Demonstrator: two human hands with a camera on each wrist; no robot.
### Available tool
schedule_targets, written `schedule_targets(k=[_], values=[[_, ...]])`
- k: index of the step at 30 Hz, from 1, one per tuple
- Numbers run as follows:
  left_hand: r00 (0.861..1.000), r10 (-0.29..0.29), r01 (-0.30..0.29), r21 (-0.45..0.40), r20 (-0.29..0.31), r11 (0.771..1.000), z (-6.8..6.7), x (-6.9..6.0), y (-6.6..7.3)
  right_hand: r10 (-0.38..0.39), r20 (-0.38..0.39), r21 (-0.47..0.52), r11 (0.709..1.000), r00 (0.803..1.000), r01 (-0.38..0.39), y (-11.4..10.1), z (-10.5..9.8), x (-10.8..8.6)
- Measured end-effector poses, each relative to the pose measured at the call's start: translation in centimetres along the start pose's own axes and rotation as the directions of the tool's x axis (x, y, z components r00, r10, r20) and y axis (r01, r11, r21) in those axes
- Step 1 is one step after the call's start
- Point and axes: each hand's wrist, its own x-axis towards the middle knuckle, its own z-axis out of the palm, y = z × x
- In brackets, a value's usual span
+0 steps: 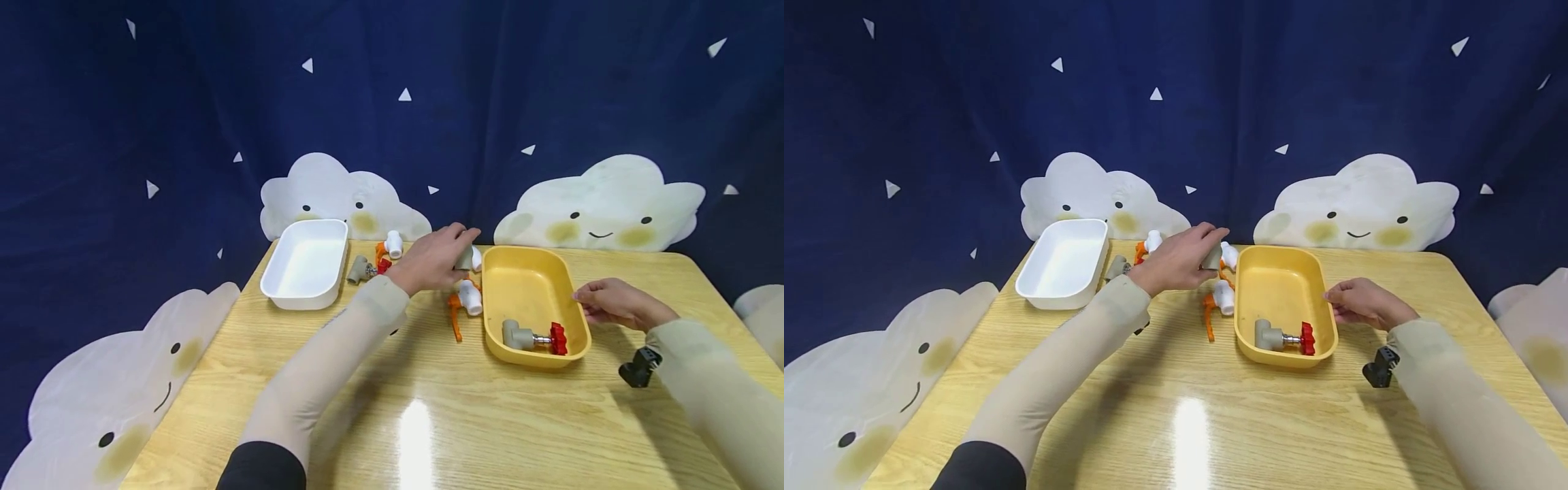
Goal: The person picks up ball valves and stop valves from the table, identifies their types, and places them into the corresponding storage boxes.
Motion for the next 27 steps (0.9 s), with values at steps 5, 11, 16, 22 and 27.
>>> schedule_targets(k=[5,11,16,22,27], values=[[0.999,0.040,-0.038,0.050,-0.034,0.998,-0.5,0.2,0.8,0.002,-0.003,0.006,1.000,1.000,-0.002,0.4,-0.1,-0.2],[0.996,0.066,-0.062,0.075,-0.053,0.995,-1.0,0.3,1.5,-0.007,0.000,-0.006,1.000,1.000,0.007,0.3,-0.2,-0.1],[0.996,0.074,-0.072,0.045,-0.051,0.996,-1.8,0.6,2.2,-0.023,-0.003,-0.020,1.000,1.000,0.022,-0.4,-0.5,-0.1],[0.996,0.090,-0.090,-0.058,-0.004,0.994,-1.8,1.0,3.7,-0.024,-0.003,-0.003,1.000,1.000,0.024,0.1,-0.5,-0.1],[0.995,0.101,-0.098,-0.108,0.021,0.989,-1.0,1.4,5.0,-0.028,-0.004,0.015,0.999,1.000,0.028,0.5,-0.2,0.0]])
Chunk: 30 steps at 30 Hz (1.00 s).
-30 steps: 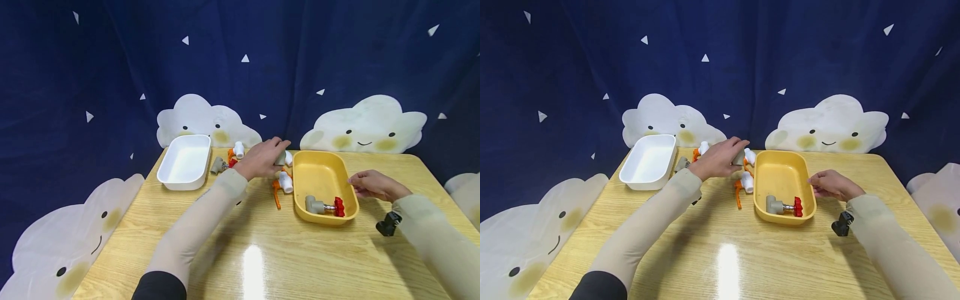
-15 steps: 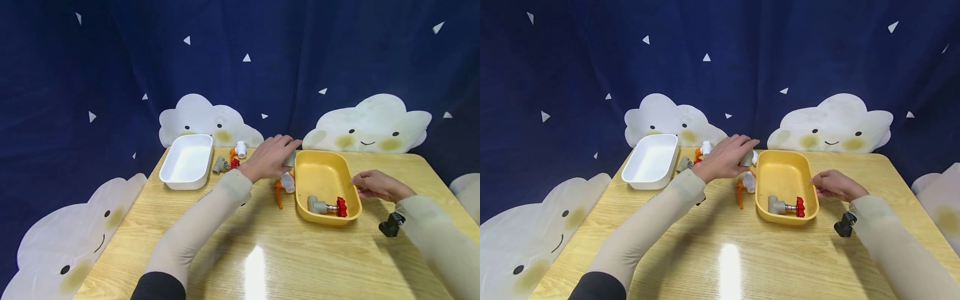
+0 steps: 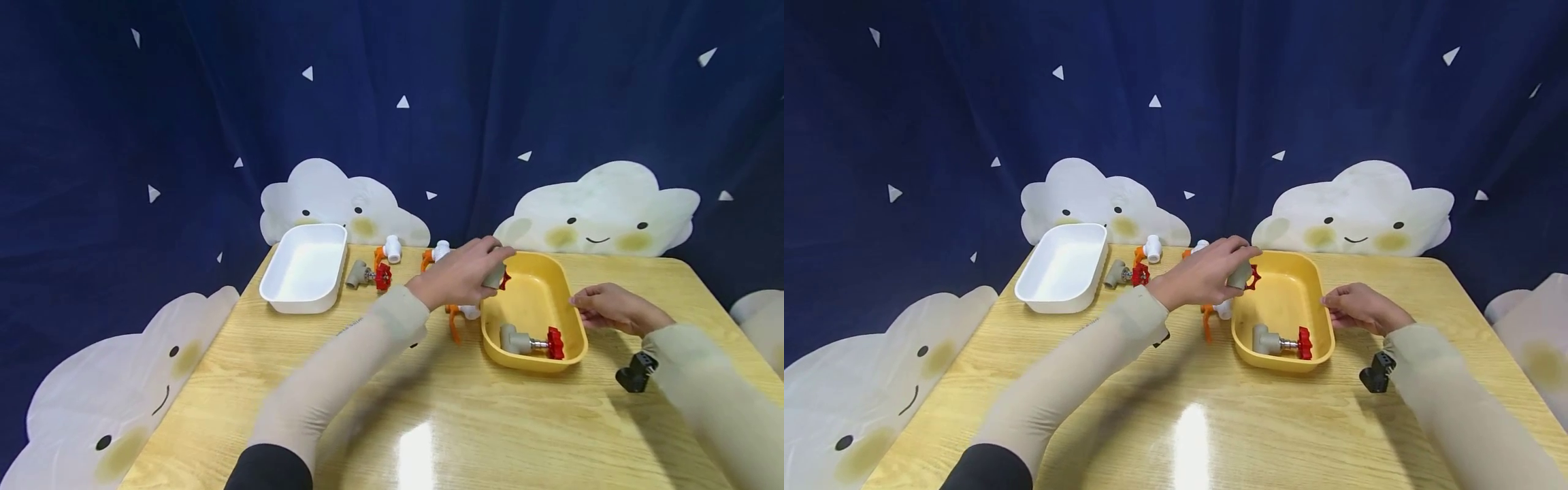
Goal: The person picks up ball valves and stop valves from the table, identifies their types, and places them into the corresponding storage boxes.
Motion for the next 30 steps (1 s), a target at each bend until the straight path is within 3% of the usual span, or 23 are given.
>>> schedule_targets(k=[11,16,20,24,30], values=[[0.999,0.046,-0.046,-0.050,-0.001,0.998,2.2,0.7,0.8,-0.005,-0.002,-0.002,1.000,1.000,0.005,-0.5,0.3,-0.2],[0.998,0.058,-0.058,-0.021,0.006,0.998,3.3,1.3,1.1,0.006,-0.011,-0.006,1.000,1.000,-0.006,-0.5,0.3,-0.2],[0.996,0.025,-0.024,-0.011,0.089,1.000,4.2,1.9,1.5,0.002,-0.014,-0.001,1.000,1.000,-0.002,-0.4,0.4,-0.1],[0.983,-0.005,0.005,0.003,0.183,1.000,4.9,2.5,1.8,-0.011,-0.006,-0.002,1.000,1.000,0.011,-0.3,0.4,-0.1],[0.971,-0.076,0.085,-0.034,0.226,0.996,4.9,3.7,2.1,-0.018,0.003,-0.001,1.000,1.000,0.018,-0.3,0.2,-0.2]])
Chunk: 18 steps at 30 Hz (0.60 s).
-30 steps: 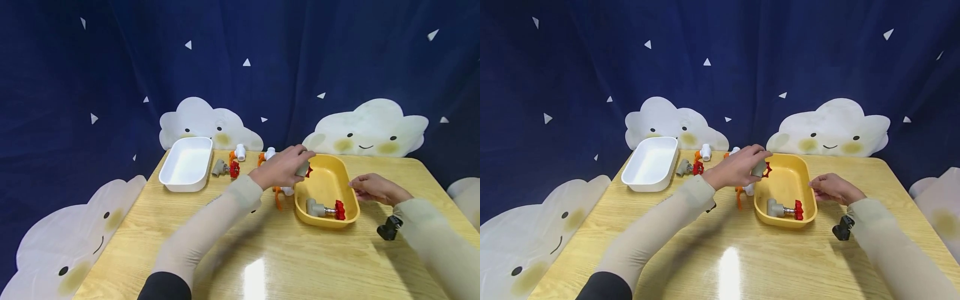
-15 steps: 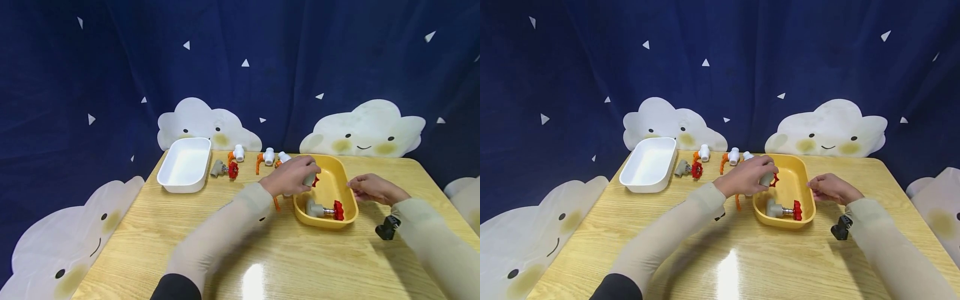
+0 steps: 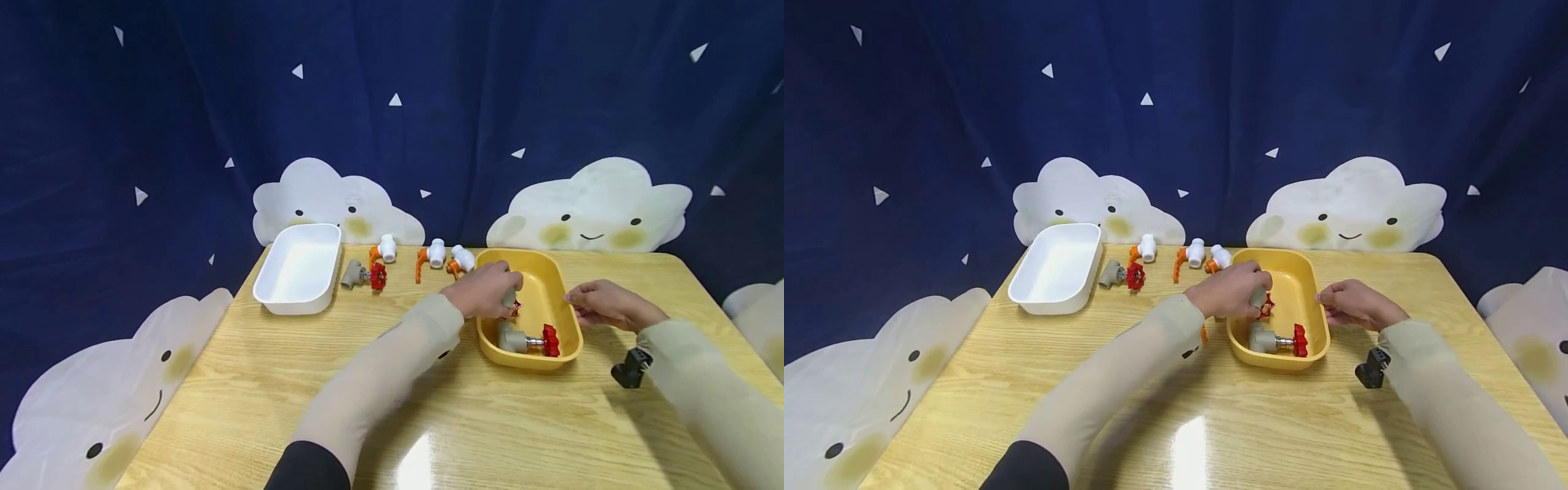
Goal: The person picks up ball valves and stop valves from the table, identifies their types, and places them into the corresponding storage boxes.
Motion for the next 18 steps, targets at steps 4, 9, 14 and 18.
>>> schedule_targets(k=[4,9,14,18], values=[[0.998,-0.064,0.064,-0.022,0.015,0.998,-0.3,0.8,0.2,-0.007,0.002,0.005,1.000,1.000,0.007,0.0,0.1,0.1],[0.991,-0.130,0.130,-0.056,0.012,0.990,-0.4,1.7,0.4,-0.011,0.008,0.012,1.000,1.000,0.011,-0.1,-0.1,0.1],[0.984,-0.177,0.179,-0.120,0.030,0.977,0.0,2.8,0.6,0.004,0.006,0.010,1.000,1.000,-0.004,0.0,-0.2,0.2],[0.981,-0.189,0.193,-0.146,0.043,0.970,0.4,3.7,0.8,0.013,0.008,0.012,1.000,1.000,-0.013,-0.1,-0.2,0.2]])
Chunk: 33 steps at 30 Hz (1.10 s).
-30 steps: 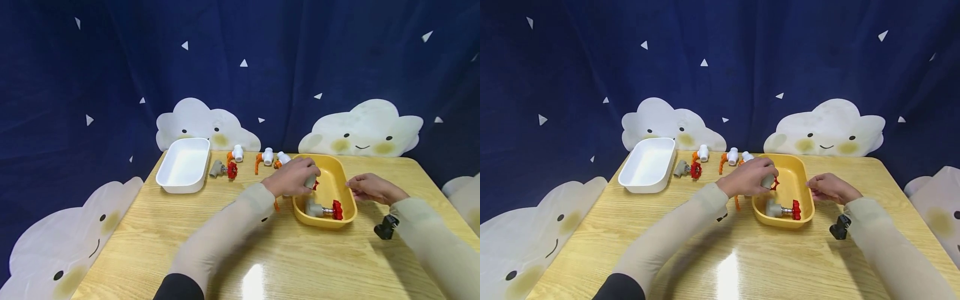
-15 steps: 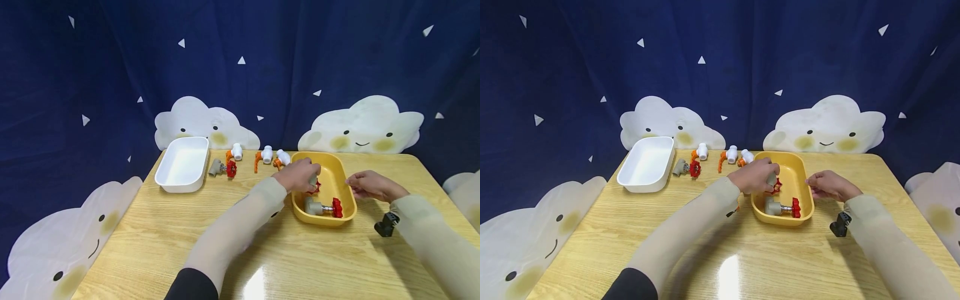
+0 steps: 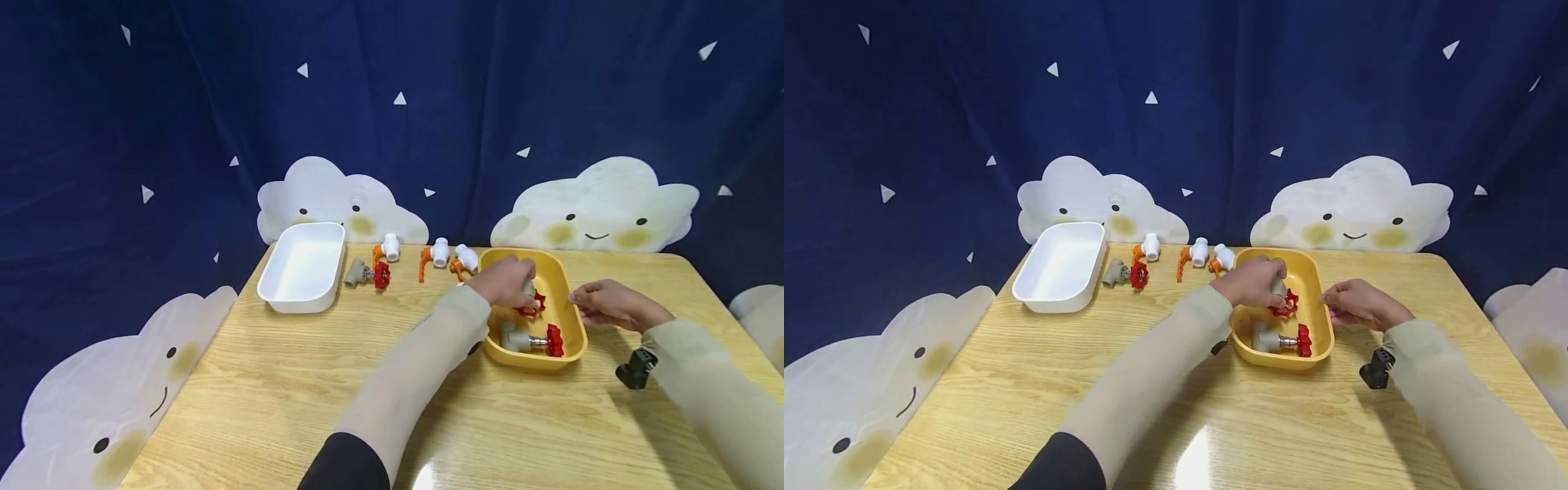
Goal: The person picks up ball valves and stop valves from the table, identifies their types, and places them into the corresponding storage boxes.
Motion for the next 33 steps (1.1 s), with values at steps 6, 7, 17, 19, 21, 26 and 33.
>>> schedule_targets(k=[6,7,17,19,21,26,33], values=[[1.000,0.007,-0.009,-0.066,-0.017,0.998,0.9,1.1,1.0,-0.002,-0.005,-0.015,1.000,1.000,0.002,0.3,-0.2,-0.2],[1.000,-0.002,0.000,-0.089,-0.018,0.996,1.1,1.3,1.1,-0.006,-0.005,-0.018,1.000,1.000,0.006,0.3,-0.3,-0.2],[0.998,-0.017,0.008,-0.155,-0.055,0.988,1.5,2.3,-0.2,0.007,0.006,0.008,1.000,1.000,-0.007,-0.3,0.0,-0.2],[0.999,0.000,-0.007,-0.125,-0.051,0.992,1.3,2.2,-0.4,0.004,0.001,0.008,1.000,1.000,-0.004,-0.3,0.1,-0.1],[0.999,0.011,-0.015,-0.092,-0.043,0.996,1.0,2.0,-0.6,-0.003,-0.010,-0.001,1.000,1.000,0.003,-0.3,0.2,0.0],[1.000,-0.022,0.022,-0.027,-0.003,0.999,0.5,1.7,-0.5,-0.006,-0.023,-0.013,1.000,1.000,0.006,-0.3,0.5,0.2],[0.998,-0.049,0.047,0.066,0.038,0.997,0.4,1.8,0.2,-0.002,-0.032,-0.030,1.000,0.999,0.001,-0.2,0.5,-0.1]])
